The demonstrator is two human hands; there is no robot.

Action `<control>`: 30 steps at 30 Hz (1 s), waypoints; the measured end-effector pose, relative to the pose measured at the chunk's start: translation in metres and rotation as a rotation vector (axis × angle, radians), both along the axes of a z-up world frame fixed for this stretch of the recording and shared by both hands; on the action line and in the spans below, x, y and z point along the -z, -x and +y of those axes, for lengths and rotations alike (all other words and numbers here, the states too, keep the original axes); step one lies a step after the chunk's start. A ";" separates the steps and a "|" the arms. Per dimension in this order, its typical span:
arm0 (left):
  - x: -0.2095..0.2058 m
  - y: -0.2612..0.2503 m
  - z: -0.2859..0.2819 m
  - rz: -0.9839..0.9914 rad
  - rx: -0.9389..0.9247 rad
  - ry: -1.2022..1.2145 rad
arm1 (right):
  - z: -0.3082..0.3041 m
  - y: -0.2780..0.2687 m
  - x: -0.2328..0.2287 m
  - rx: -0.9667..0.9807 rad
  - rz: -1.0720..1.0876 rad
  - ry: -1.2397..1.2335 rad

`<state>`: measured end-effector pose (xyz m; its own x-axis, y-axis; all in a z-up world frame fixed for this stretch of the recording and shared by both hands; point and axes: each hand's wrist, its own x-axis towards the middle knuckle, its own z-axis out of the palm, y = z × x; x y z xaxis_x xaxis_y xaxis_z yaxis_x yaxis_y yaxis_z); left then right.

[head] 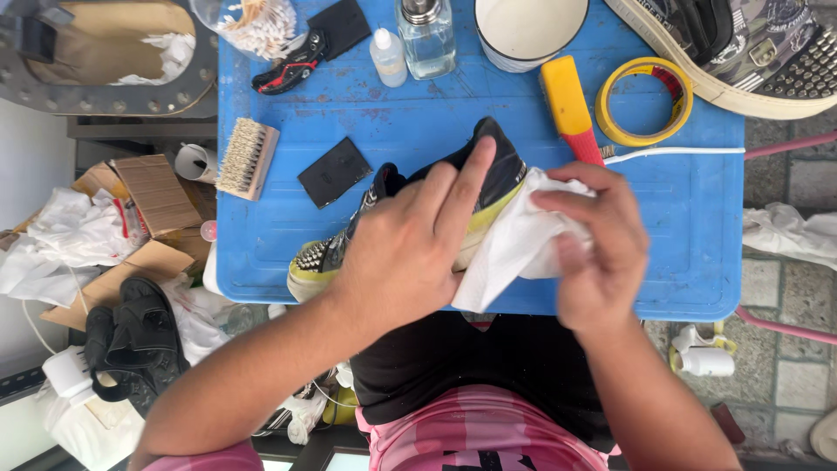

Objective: The person cleans a black studded slip-on shoe using a white cloth, a black sponge, and a cotton swab. They wipe the upper and sole, scrub the midsole with the sponge, and detail the seams and edges with the swab.

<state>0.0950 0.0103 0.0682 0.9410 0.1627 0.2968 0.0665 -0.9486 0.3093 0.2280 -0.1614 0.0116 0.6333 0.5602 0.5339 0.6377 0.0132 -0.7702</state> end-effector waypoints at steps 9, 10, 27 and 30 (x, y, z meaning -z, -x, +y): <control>-0.004 0.032 0.002 -0.051 -0.008 -0.035 | -0.009 -0.002 -0.011 -0.368 -0.227 0.086; -0.005 0.034 0.005 -0.042 -0.007 -0.021 | -0.015 -0.009 -0.010 -0.469 -0.280 0.122; 0.015 -0.017 0.038 0.208 0.207 -0.008 | -0.007 0.005 0.026 -0.214 -0.106 0.189; 0.021 -0.021 0.039 0.237 0.188 0.008 | 0.003 0.002 0.032 -0.286 0.059 0.146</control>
